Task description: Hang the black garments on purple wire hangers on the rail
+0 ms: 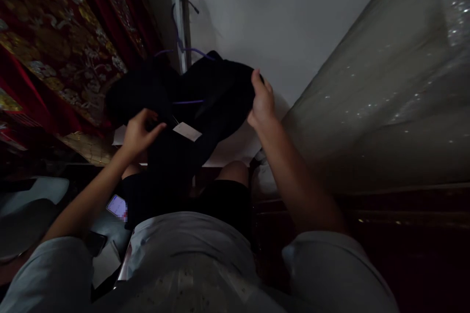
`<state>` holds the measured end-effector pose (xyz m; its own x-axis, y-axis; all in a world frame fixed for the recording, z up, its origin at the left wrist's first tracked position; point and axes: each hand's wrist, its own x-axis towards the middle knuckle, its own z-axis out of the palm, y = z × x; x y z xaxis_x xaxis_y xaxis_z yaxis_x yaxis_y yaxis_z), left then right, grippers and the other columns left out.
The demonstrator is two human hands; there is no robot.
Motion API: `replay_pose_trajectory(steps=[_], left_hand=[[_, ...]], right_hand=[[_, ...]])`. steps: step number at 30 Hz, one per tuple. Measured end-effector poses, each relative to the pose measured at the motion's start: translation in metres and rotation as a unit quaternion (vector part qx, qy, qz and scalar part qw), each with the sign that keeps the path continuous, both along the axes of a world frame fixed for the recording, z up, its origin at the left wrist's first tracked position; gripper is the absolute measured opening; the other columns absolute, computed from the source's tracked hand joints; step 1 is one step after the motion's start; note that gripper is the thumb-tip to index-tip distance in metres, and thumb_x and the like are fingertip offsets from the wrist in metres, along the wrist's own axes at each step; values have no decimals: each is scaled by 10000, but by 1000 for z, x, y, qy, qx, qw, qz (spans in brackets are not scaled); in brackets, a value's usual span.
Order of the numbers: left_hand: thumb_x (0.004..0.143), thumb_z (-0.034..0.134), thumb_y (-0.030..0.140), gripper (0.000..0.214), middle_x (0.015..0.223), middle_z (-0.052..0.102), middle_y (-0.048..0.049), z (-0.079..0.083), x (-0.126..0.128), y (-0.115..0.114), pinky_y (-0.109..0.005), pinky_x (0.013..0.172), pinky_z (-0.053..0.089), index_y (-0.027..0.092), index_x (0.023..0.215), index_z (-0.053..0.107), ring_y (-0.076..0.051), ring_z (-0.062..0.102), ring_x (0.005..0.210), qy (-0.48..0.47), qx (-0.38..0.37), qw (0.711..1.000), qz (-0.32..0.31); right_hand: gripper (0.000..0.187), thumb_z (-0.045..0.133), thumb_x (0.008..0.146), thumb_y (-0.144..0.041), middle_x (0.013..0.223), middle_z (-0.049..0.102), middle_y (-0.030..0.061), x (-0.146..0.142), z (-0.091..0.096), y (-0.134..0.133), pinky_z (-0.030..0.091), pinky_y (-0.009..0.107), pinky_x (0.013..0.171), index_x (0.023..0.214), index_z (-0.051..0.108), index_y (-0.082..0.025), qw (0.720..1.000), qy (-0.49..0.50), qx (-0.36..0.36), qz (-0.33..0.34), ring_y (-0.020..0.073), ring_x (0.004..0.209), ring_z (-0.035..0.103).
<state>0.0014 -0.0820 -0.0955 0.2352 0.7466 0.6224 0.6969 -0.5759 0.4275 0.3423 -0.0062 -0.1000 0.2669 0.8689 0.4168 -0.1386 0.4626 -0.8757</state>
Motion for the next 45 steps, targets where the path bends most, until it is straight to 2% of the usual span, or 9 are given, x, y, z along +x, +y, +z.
replay_pose_trajectory(steps=[4,11,18,24,29,31,34,37,45], left_hand=[[823,815,581,442,892,736,-86,-37,26,9,-317,682,527,195,981,667,-246,705,784,-50,-72,996,8],[945,664,311,148,912,731,-76,-59,64,26,-309,729,548,177,1007,677,-213,698,814,-253,-22,966,46],[928,624,296,104,797,613,-3,-102,69,-36,-243,652,480,213,941,563,-150,609,718,-434,-99,895,26],[852,796,447,325,665,489,45,-78,81,-76,-199,506,334,223,891,563,-94,424,531,-517,-201,830,-62],[836,854,465,380,740,543,34,-55,95,-91,-172,555,409,198,908,594,-79,488,595,-559,-201,798,-101],[839,864,445,367,797,596,19,-53,100,-95,-161,604,455,187,928,618,-79,537,648,-566,-201,790,-120],[831,875,433,363,819,634,11,-52,104,-99,-154,624,492,187,953,639,-85,581,678,-564,-203,788,-141],[836,867,451,368,736,596,36,-51,106,-98,-151,543,474,199,959,628,-75,546,573,-561,-206,791,-132],[975,701,503,328,942,649,-24,-81,95,-82,-215,783,536,224,1137,641,-132,652,846,-507,-114,846,-118]], right_hand=[[654,593,788,-803,1300,671,98,-1,-5,-2,598,443,905,1123,609,-241,1000,17,-4,-13,265,1204,661],[594,486,889,-807,1184,714,78,5,-6,-4,587,474,909,1138,658,-296,997,-65,9,-44,284,1237,639],[517,631,848,-701,1252,698,64,4,-6,-5,552,453,1015,1105,648,-253,999,7,17,-46,242,1216,653],[320,661,869,-564,1040,706,44,6,-20,-5,534,437,994,953,648,-255,988,1,3,-152,246,1097,660],[453,625,802,-344,1321,622,112,-44,-56,-61,465,385,1092,1220,557,-186,953,118,13,-280,200,1275,599],[359,609,827,-417,1157,660,74,-76,-71,-97,534,314,893,1111,563,-201,963,133,-22,-234,173,1040,670],[370,658,829,-557,805,639,17,-112,-80,-137,471,253,617,896,580,-202,984,8,-179,16,148,705,612],[507,640,841,-678,633,607,17,-117,-77,-148,429,260,560,752,612,-180,915,-141,-280,253,144,590,560],[642,682,732,-765,482,523,13,-105,-83,-143,320,234,502,530,542,-171,907,-163,-291,257,85,466,451]])
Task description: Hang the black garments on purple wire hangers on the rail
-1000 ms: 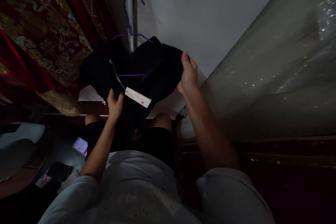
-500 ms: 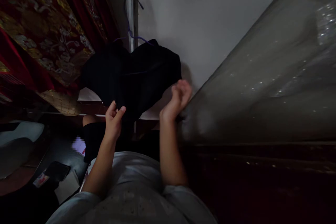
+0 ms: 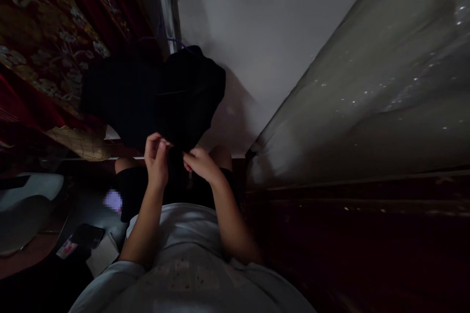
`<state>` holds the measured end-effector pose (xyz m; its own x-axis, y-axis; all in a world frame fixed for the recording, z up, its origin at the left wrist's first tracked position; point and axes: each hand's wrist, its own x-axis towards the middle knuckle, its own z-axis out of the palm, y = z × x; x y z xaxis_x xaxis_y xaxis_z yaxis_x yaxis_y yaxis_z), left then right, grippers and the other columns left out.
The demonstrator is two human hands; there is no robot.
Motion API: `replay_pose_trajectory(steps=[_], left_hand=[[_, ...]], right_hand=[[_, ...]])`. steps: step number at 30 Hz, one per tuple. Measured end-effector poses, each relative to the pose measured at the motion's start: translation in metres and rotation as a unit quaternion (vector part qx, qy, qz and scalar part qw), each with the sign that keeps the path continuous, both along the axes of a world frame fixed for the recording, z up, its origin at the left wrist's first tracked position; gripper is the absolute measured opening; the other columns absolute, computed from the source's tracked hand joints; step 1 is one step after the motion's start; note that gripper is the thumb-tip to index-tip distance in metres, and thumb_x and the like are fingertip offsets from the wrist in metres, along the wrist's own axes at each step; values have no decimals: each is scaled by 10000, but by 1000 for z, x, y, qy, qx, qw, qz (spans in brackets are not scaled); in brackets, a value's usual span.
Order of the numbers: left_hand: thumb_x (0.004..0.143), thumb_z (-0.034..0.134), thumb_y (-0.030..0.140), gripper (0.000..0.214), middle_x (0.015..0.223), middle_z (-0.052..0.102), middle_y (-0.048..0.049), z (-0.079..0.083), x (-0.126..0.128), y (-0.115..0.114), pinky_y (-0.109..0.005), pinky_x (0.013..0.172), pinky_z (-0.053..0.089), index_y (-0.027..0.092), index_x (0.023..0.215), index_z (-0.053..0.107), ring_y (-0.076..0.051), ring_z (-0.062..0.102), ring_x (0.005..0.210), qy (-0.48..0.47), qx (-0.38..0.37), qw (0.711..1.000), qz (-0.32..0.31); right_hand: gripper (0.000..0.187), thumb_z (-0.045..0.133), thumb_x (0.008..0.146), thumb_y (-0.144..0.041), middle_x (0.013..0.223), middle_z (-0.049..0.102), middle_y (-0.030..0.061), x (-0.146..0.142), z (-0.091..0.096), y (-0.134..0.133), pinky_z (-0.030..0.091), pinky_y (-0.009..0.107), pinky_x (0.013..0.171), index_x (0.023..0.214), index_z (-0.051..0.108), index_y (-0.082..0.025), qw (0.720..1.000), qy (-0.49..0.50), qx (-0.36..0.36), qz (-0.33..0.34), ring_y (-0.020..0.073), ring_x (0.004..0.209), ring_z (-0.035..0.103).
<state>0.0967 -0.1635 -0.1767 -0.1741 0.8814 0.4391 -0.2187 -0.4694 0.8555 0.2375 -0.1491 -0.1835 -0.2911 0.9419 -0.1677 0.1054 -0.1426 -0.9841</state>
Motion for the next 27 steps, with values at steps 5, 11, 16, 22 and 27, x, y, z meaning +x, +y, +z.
replay_pose_trajectory(steps=[5,11,16,22,27], left_hand=[[1010,636,457,312,1103,660,-94,-55,-3,2,-330,968,502,184,1160,657,-213,635,1065,172,52,979,96],[1033,557,332,209,1040,686,-100,-78,16,4,-337,905,531,165,1110,656,-214,671,992,238,79,955,158],[1030,569,285,156,922,684,-56,-75,19,5,-279,823,515,171,1013,674,-175,666,879,196,78,957,200],[997,600,426,273,842,672,-42,-83,14,2,-266,754,500,166,937,661,-178,646,797,190,15,966,172],[1005,592,380,263,824,677,-40,-84,15,-2,-256,746,477,156,897,678,-174,639,785,193,-7,970,149]], right_hand=[[668,676,690,-808,449,428,-27,-11,-10,6,264,236,485,520,497,-187,989,49,21,-135,69,444,365],[675,685,699,-812,475,477,-4,-16,-13,7,337,237,504,523,495,-189,988,96,19,-117,79,470,431],[606,706,701,-762,566,574,17,-12,-10,2,375,221,489,655,599,-167,990,120,-8,-73,85,504,489],[378,720,704,-516,673,669,40,-9,-7,2,375,195,471,745,680,-142,989,141,-30,-36,79,518,529],[237,627,750,-348,514,578,16,-14,-5,1,300,176,415,639,639,-139,988,109,-70,-82,63,438,447]])
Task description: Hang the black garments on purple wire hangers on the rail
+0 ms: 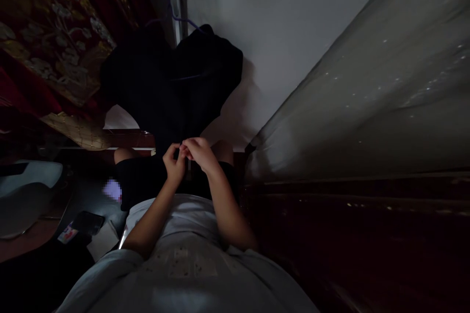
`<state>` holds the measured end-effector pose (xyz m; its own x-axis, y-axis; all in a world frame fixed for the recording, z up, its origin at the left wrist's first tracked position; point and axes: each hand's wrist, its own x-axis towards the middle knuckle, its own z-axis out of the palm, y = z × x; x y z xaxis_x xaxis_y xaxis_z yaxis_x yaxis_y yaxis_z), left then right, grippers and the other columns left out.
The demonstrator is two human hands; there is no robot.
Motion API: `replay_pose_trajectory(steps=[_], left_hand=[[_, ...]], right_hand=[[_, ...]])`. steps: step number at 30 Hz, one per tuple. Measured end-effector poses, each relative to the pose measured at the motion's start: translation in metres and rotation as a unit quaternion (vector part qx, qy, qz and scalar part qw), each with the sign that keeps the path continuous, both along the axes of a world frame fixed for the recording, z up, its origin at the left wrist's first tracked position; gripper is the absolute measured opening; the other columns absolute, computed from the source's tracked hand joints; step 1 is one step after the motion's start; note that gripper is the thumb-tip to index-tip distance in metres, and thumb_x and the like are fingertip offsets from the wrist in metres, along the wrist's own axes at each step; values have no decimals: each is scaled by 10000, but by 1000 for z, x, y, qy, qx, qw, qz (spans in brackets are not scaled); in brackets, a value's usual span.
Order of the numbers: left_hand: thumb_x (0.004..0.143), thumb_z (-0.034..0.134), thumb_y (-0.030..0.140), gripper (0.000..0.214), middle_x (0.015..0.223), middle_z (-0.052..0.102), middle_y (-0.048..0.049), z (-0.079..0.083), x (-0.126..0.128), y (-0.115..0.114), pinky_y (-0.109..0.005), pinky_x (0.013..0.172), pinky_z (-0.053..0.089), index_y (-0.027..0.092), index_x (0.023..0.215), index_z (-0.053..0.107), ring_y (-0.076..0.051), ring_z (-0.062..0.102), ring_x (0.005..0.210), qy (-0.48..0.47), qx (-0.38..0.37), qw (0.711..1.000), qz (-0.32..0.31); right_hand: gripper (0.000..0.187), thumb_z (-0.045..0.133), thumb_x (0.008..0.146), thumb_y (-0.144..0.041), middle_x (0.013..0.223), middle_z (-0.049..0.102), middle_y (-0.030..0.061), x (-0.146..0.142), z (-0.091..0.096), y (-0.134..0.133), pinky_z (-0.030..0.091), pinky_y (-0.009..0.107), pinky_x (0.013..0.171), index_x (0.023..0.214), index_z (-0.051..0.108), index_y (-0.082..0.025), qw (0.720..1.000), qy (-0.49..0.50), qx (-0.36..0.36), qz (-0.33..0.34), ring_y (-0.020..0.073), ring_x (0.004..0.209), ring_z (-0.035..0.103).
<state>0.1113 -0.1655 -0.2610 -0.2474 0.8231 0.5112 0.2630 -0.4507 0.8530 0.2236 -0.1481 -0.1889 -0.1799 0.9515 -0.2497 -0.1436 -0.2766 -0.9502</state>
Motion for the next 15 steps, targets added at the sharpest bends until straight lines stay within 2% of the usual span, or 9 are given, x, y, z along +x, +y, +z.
replay_pose_trajectory(steps=[2,4,8,11,13,15], left_hand=[[1011,595,362,251,838,685,-42,1,-1,1,-259,764,476,157,898,686,-175,645,803,9,-2,1000,-5],[1010,609,368,254,842,689,-44,-1,-3,4,-264,774,477,158,892,690,-178,650,810,17,-4,1000,3],[996,627,413,299,823,688,-52,-11,-8,18,-278,771,483,156,855,686,-191,656,807,20,-12,999,46],[994,622,421,305,839,694,-59,-23,-10,26,-281,787,490,151,867,689,-195,664,827,20,-20,998,50],[993,626,417,305,843,699,-62,-30,-10,29,-279,789,492,146,873,695,-192,665,829,27,-27,998,46],[993,635,423,320,824,702,-62,-29,-10,33,-274,765,492,142,858,707,-187,663,797,38,-41,998,25]], right_hand=[[219,603,777,-283,494,561,15,-1,9,6,295,170,403,622,634,-131,1000,-3,3,-6,56,425,429],[216,592,815,-231,505,565,17,0,30,21,287,162,393,636,641,-121,999,-2,35,-16,48,419,422],[252,588,937,-236,551,551,-13,5,98,86,232,129,379,711,615,-128,989,6,138,-54,25,416,409],[277,526,1022,-272,632,547,-25,9,146,133,236,99,411,804,594,-117,980,10,186,-65,6,439,426],[299,486,1060,-312,690,556,-21,10,164,147,310,92,471,877,600,-104,973,1,223,-50,3,481,472],[310,462,1075,-317,727,577,-11,9,171,144,343,106,503,921,609,-91,970,-21,240,-36,3,491,481]])
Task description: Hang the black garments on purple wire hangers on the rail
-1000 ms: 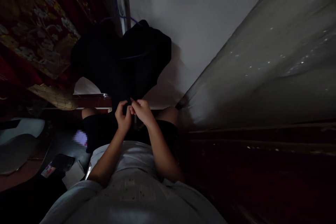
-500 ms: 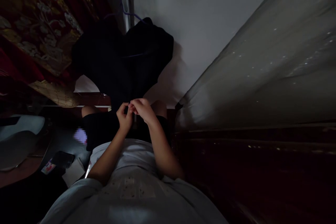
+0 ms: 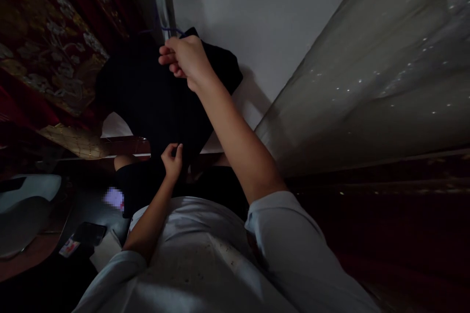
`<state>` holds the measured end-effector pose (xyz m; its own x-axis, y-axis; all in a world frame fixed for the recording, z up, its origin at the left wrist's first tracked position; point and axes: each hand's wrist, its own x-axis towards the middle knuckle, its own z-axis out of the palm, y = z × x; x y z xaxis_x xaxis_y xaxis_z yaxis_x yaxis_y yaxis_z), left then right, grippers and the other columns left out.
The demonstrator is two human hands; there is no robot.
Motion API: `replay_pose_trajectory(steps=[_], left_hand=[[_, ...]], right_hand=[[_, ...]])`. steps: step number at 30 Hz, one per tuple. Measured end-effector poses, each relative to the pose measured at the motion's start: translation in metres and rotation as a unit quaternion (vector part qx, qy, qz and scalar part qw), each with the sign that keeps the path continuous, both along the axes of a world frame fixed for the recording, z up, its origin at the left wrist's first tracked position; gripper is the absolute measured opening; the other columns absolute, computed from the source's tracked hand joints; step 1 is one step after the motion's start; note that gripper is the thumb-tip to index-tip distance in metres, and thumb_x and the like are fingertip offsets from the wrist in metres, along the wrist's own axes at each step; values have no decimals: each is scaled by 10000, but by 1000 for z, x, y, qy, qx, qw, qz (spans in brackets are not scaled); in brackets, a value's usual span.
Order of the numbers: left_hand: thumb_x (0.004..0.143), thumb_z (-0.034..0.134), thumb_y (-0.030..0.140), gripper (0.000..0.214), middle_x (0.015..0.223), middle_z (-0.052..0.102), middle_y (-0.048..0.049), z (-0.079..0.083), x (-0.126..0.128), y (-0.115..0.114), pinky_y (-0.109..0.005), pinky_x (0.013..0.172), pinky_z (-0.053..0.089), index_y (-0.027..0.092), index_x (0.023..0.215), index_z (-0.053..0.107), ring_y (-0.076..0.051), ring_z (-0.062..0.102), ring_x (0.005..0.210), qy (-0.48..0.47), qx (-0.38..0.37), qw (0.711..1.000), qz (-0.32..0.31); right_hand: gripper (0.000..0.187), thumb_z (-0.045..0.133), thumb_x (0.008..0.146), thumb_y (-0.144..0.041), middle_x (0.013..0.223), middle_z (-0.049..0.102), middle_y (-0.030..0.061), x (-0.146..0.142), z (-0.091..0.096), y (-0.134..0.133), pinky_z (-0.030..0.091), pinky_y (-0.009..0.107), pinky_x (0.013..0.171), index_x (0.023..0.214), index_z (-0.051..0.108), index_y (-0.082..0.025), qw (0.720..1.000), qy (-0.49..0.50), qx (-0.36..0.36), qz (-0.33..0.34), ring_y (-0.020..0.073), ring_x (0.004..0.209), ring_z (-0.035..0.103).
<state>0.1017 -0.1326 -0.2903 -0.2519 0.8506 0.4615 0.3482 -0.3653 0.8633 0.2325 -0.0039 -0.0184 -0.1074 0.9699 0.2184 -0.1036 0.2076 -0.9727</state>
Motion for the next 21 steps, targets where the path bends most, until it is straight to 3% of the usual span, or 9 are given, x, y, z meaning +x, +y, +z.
replay_pose_trajectory(steps=[2,4,7,10,12,15,16,19,21], left_hand=[[999,642,436,344,816,710,-67,14,1,8,-280,762,500,143,841,728,-188,669,790,13,3,999,-38],[1009,646,434,321,892,734,-82,47,2,22,-302,827,520,154,907,763,-203,690,872,18,47,996,-72],[994,699,355,257,1109,733,-77,128,0,51,-337,964,530,190,1187,740,-210,692,1011,-11,162,983,-85],[973,694,133,398,1177,694,-27,215,-6,79,-371,1038,520,201,1361,643,-165,679,946,18,222,966,-130],[964,662,61,339,1134,682,-1,257,-9,91,-426,1109,487,180,1281,682,-162,681,976,59,214,960,-174],[934,653,10,114,878,622,-3,288,-9,93,-578,1213,332,83,932,741,-237,668,1143,104,130,963,-210],[958,568,-16,192,833,587,-2,293,-8,91,-625,1211,280,46,852,715,-267,650,1216,94,97,967,-216],[968,338,-100,405,788,542,7,304,-6,82,-663,1203,205,6,735,652,-309,589,1339,12,42,978,-206],[984,449,-69,315,824,559,11,312,-16,81,-636,1238,202,29,777,665,-295,581,1354,14,86,982,-167]], right_hand=[[314,448,1078,-294,718,590,-4,-1,0,-12,319,120,488,914,615,-84,1000,-19,2,-4,4,468,451],[320,443,1074,-269,670,585,-11,-2,-2,-25,292,131,473,871,614,-91,999,-33,3,-11,8,454,425],[332,439,1062,-210,592,559,-25,-2,0,-36,281,139,473,786,591,-106,998,-65,-3,-23,11,446,425],[368,417,1047,-144,532,538,-38,0,7,-41,246,145,441,711,564,-116,996,-79,11,-32,9,403,416],[379,430,1048,-151,511,533,-50,2,9,-42,222,154,410,696,566,-122,997,-55,36,-38,12,381,409],[373,446,1063,-200,513,518,-65,3,2,-38,204,155,420,734,599,-113,995,-28,68,-65,5,380,397],[370,449,1064,-211,520,514,-68,3,-3,-35,213,151,439,745,608,-110,993,-32,85,-74,0,391,398],[358,483,1052,-226,529,499,-64,-3,-27,-22,270,150,487,738,614,-116,984,-58,138,-96,2,447,419],[346,529,1037,-236,519,473,-63,-8,-44,-16,318,142,509,712,593,-135,984,-67,131,-101,18,490,443]])
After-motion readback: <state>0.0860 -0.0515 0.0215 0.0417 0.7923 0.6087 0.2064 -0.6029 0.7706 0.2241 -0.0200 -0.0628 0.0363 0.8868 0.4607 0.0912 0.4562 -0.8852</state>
